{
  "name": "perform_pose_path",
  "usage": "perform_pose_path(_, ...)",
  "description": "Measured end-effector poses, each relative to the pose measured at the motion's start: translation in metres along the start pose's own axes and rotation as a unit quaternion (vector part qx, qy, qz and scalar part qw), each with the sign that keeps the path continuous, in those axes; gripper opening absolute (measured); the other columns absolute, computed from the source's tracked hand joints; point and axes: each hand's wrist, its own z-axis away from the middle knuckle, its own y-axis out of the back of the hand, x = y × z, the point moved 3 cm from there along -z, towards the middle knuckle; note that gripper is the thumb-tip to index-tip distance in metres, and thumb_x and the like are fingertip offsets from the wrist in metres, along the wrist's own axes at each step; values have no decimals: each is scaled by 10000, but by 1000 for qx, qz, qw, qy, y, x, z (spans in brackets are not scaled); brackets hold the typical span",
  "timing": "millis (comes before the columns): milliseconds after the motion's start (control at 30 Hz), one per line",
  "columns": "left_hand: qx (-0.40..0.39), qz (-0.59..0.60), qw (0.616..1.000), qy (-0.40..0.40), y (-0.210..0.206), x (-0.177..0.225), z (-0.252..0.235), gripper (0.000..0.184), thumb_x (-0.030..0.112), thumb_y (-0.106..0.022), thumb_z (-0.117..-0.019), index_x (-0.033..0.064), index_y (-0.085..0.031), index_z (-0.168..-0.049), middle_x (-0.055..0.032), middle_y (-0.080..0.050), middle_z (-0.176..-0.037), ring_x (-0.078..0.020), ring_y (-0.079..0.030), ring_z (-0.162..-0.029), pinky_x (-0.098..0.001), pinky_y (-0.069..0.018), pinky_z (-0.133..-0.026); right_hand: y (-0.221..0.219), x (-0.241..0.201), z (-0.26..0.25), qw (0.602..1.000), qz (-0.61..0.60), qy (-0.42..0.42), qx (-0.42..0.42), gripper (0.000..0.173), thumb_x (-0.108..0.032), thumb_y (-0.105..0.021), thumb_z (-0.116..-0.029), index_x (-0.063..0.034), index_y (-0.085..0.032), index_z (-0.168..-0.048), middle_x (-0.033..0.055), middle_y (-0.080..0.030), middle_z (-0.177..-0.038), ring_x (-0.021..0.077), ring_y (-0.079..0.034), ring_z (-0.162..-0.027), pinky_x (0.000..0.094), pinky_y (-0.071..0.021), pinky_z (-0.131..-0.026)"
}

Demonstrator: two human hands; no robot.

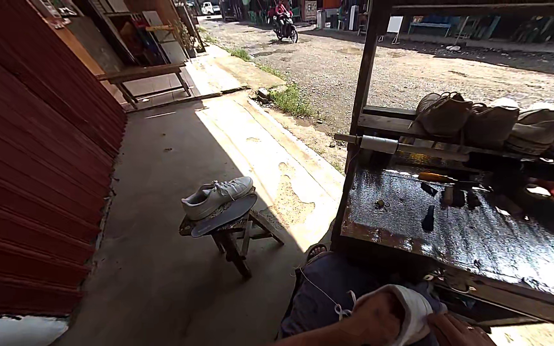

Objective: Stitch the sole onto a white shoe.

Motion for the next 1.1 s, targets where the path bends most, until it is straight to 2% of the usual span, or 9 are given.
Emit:
perform_pose_path(133,41,134,990,-7,-9,-4,0,217,106,-533,-1023,-21,-695,-1093,-113,-718,-1018,-129,-677,-971,-335,-545,-913,4,-4,-4,1000,9,3,-22,210,-114,-535,-1027,-18,-719,-1058,210,-732,-1019,434,-708,-988,630,-535,-846)
perform_pose_path(300,1,180,982,-48,-5,-8,-3,183,64,-569,-999,-19,-684,-1115,-93,-722,-1033,-109,-680,-984,-317,-553,-920,-3,-16,-3,999,14,-35,-10,145,-30,-557,-978,51,-664,-1032,267,-693,-1017,484,-688,-984,630,-549,-810)
perform_pose_path(400,2,140,989,-51,0,-5,-3,198,78,-620,-972,-8,-685,-1138,-88,-726,-1049,-110,-682,-1005,-316,-551,-938,-13,-20,-1,997,3,-69,24,149,-31,-554,-979,66,-659,-1023,273,-693,-1001,469,-703,-945,610,-565,-784)
perform_pose_path(533,-38,-45,998,-22,14,-6,1,212,126,-588,-981,-30,-714,-1052,-182,-712,-1054,-264,-682,-1022,-472,-537,-921,-19,-14,2,996,-21,-65,48,163,-60,-570,-980,64,-669,-1017,262,-697,-959,462,-707,-891,608,-565,-745)
perform_pose_path(667,-53,-70,996,-27,17,-10,1,210,107,-559,-979,-32,-710,-1020,-188,-710,-999,-284,-684,-982,-489,-536,-876,-13,5,-4,998,-48,19,31,227,-199,-646,-994,18,-710,-1000,203,-724,-926,398,-733,-861,566,-592,-743)
perform_pose_path(800,-34,-44,998,-38,15,-8,-5,223,109,-543,-995,-39,-706,-1028,-187,-709,-1022,-262,-681,-1001,-458,-533,-902,-13,19,-10,997,-15,31,71,328,-330,-648,-976,-17,-719,-904,149,-714,-764,341,-723,-684,540,-572,-601)
perform_pose_path(933,5,8,999,-41,13,-10,-10,208,112,-566,-989,-28,-706,-1054,-148,-721,-1010,-198,-687,-992,-400,-542,-913,-16,38,-5,994,13,-19,111,653,-637,-591,-934,-9,-685,-778,142,-643,-622,328,-662,-562,534,-520,-517)
perform_pose_path(1000,19,14,999,-30,10,-11,-9,206,125,-578,-988,-20,-718,-1027,-144,-725,-996,-196,-691,-981,-408,-546,-907,-15,48,2,992,12,-45,116,708,-680,-595,-902,6,-681,-752,154,-631,-601,338,-655,-544,546,-512,-505)
perform_pose_path(1100,63,57,996,-33,6,-17,-7,173,118,-606,-978,10,-741,-964,-86,-731,-931,-114,-690,-905,-335,-557,-851,-14,71,23,988,-8,-106,109,693,-643,-633,-903,36,-678,-773,179,-634,-610,369,-651,-554,584,-504,-518)
